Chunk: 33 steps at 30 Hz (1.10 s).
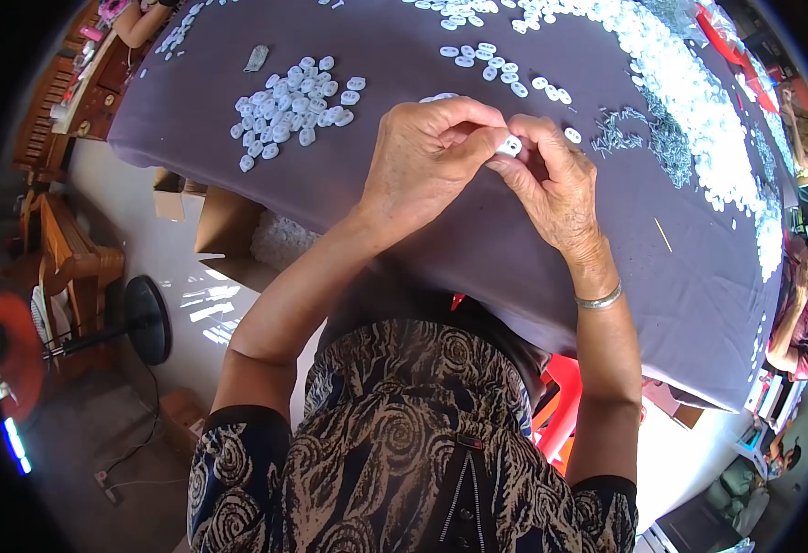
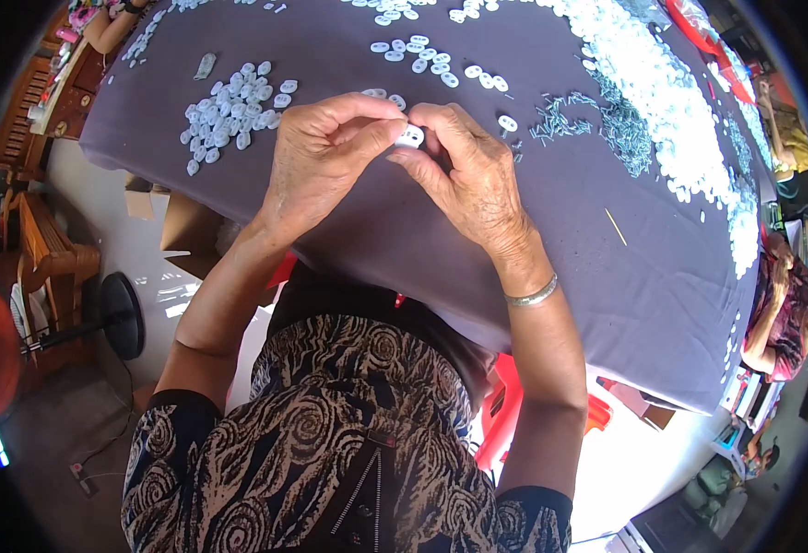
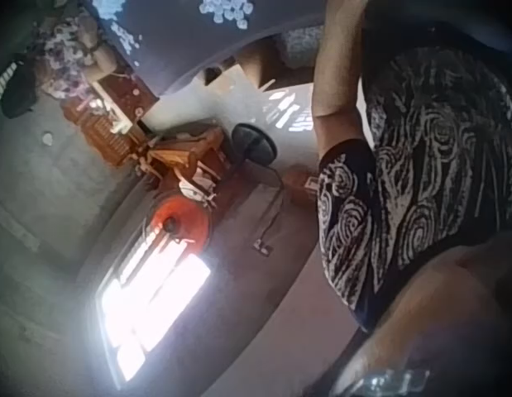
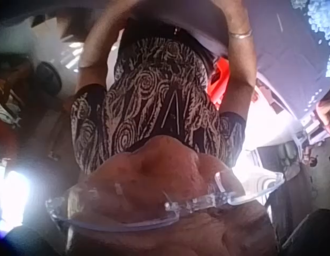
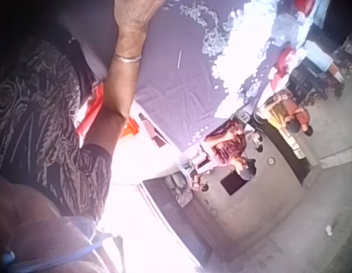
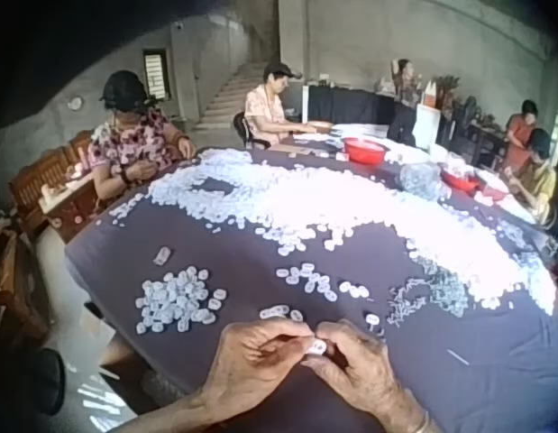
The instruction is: The person assembles plastic fasteners by inserting small pins into white plastic pieces and pressing them together by hand, then places the assembled fasteners on the table.
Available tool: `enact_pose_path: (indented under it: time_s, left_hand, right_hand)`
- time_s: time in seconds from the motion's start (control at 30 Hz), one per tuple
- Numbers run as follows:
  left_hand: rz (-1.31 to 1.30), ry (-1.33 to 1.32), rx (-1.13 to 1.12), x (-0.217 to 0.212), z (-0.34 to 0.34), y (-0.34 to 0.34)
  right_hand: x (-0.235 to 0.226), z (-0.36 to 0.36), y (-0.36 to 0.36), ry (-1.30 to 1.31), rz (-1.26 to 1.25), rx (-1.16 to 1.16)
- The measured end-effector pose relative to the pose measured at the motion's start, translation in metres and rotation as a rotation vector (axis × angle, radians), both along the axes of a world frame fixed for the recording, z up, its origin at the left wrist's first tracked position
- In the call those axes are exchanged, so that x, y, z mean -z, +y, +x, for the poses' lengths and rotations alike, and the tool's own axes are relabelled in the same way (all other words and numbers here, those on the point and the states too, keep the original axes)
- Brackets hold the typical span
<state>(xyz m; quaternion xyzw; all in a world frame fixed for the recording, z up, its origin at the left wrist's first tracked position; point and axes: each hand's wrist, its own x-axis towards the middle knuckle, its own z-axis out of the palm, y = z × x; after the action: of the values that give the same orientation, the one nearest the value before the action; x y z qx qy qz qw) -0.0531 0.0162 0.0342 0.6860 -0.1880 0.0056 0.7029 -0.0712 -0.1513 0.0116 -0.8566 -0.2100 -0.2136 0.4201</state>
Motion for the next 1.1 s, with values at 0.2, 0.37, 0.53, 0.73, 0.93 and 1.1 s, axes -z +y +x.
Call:
enact_pose_path:
  time_s: [0.2, 0.37, 0.53, 0.73, 0.93, 1.1]
  left_hand:
    - [0.063, -0.054, -0.046, 0.004, 0.006, 0.004]
    - [0.258, -0.13, -0.123, 0.005, 0.046, 0.045]
    - [0.825, -0.272, -0.183, 0.007, 0.067, 0.089]
    - [1.099, -0.623, -0.473, 0.012, 0.077, 0.115]
    - [0.567, -0.436, -0.286, 0.028, 0.055, 0.061]
    - [0.566, -0.352, -0.163, 0.033, 0.041, 0.036]
  right_hand:
    - [-0.004, -0.002, 0.003, 0.033, 0.036, 0.043]
    - [-0.001, 0.009, -0.016, 0.079, 0.257, 0.274]
    - [0.003, 0.017, -0.036, 0.094, 0.236, 0.389]
    - [0.012, 0.022, -0.044, 0.138, 0.102, 0.392]
    - [0.013, 0.018, -0.021, 0.006, -0.161, 0.198]
    - [0.012, 0.015, 0.01, -0.066, -0.284, 0.023]
